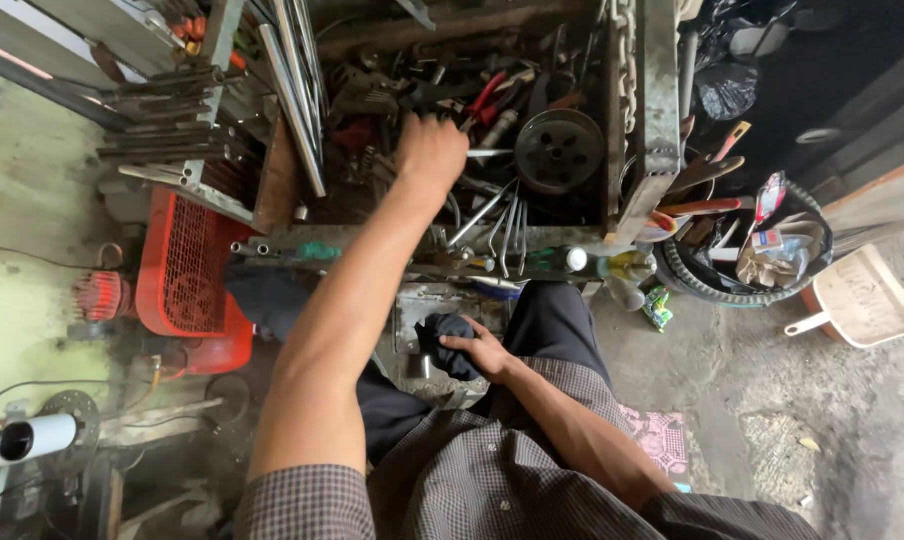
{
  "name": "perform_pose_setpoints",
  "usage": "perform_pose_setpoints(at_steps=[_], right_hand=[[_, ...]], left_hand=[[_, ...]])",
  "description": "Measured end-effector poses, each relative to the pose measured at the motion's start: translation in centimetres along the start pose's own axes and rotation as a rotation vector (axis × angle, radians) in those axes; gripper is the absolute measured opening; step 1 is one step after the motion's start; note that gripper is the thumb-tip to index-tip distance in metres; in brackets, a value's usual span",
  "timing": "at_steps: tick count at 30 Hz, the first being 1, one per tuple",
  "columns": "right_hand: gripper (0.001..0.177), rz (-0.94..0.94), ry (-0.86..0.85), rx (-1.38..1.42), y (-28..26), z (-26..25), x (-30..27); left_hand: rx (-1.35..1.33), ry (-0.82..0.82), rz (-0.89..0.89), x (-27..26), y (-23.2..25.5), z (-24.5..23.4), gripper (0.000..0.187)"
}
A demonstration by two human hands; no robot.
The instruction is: The person sits on the floor in a workshop and cleans a small orange mechanical part using a dark cloth. They wipe the part thoroughly, turning it over to clean all sides. Later, they pick up a metal rod and wipe it with the same cloth.
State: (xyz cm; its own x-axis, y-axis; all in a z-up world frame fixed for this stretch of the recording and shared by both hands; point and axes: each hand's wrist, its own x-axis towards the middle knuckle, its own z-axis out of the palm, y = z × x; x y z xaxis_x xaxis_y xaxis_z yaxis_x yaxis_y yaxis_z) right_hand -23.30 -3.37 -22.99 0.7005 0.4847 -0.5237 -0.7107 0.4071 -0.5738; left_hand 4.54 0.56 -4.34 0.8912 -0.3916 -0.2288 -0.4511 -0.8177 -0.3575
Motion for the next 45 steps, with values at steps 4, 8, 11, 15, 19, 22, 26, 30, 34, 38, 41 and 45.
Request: perform_pose_setpoints(at_steps=[4,8,11,15,19,22,26,30,34,38,41,45], right_hand=[[0.094,0.018,-0.003,-0.083,0.3,-0.2,0.1],[0.097,0.031,-0.04,-0.095,0.2,-0.4,-0.3],[0.092,0.002,-0.036,-0.16,1.1,-1.3,0.2],[0.081,-0.094,-0.125,-0.209,2.0,-1.6,0.5],[0.074,-0.065,-0.232,-0.115,1.7,-0.5,-1.1],[0.068,-0.074,-0.293,-0.053,1.5,0.7,-2.2],[0.059,-0.105,-0.312,0.063,1.8,1.0,-1.8],[0.058,-0.062,-0.16,0.101,2.7,0.3,-0.9],[0.063,-0.107,-0.332,0.191,0.9,1.0,-2.5],[0.071,-0.149,-0.4,0.23,-1.2,1.8,-4.2],[0.066,-0.116,-0.37,0.204,0.7,-0.1,-2.9],[0.063,-0.04,-0.283,0.212,2.0,-0.8,-1.2]], left_hand=[[0.272,0.237,0.039,-1.1,-5.1,-2.8,0.021],[0.004,0.369,0.023,-8.7,-9.4,-10.1,0.012],[-0.344,0.485,-0.013,-17.1,-9.3,-13.6,0.016],[-0.828,0.556,-0.167,-25.2,-9.3,-9.7,0.021],[-1.6,0.6,-0.3,-31.4,-8.5,-1.0,0.023],[-1.796,0.632,-0.366,-35.0,-7.2,3.2,0.024],[-1.836,0.606,-0.421,-36.2,-6.2,4.9,0.023],[-1.908,0.581,-0.36,-36.7,-5.0,5.1,0.023],[-1.9,0.412,-0.284,-36.9,-2.6,5.2,0.021],[-1.856,0.358,-0.228,-36.5,-0.5,6.3,0.019],[-1.722,0.425,-0.246,-34.7,-1.2,3.1,0.02],[-1.411,0.48,-0.229,-27.9,-4.3,-7.1,0.024]])
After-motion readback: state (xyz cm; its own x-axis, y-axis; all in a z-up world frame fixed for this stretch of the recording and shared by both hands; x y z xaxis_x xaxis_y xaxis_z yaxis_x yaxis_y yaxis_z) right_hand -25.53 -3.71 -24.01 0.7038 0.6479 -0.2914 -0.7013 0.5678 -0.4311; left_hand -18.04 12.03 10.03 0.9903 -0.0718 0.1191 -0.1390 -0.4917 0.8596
